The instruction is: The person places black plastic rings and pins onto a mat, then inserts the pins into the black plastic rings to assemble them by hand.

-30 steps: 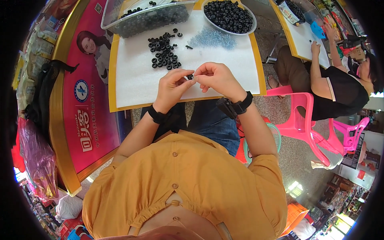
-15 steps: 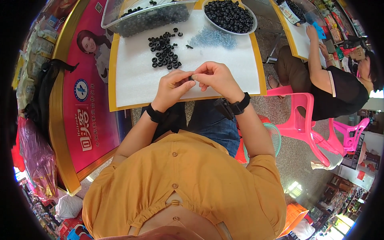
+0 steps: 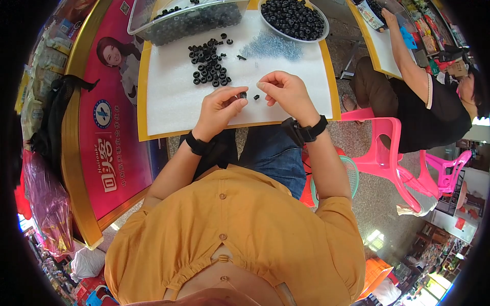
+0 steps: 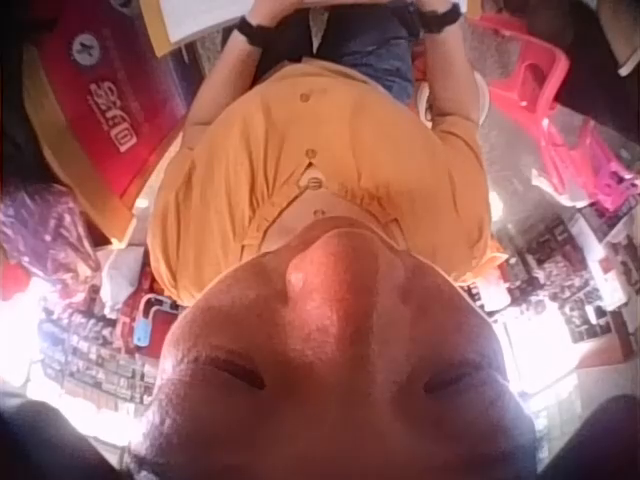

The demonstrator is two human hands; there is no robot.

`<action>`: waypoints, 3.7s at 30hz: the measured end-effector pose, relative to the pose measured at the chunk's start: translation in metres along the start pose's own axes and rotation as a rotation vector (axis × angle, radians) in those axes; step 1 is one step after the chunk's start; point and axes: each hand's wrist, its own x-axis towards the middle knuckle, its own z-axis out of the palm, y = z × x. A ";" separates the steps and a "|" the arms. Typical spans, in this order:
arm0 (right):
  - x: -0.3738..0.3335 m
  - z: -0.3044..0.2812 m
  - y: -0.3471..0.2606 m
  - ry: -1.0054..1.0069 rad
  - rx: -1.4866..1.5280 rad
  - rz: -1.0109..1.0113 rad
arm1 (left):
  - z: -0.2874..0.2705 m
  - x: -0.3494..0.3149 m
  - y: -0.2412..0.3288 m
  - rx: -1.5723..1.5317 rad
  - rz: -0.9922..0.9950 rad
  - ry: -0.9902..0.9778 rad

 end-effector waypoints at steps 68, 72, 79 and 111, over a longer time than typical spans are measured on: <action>-0.009 0.015 0.022 -0.030 -1.017 -0.641 | 0.001 -0.002 -0.002 -0.080 -0.037 0.098; -0.018 0.019 0.019 0.023 -1.087 -0.577 | 0.002 -0.001 -0.004 -0.077 -0.030 0.096; -0.022 0.020 0.023 0.047 -1.129 -0.606 | 0.002 -0.002 -0.007 -0.063 -0.013 0.098; -0.025 0.033 0.030 0.021 0.181 -0.386 | 0.002 -0.001 0.003 0.104 0.166 0.047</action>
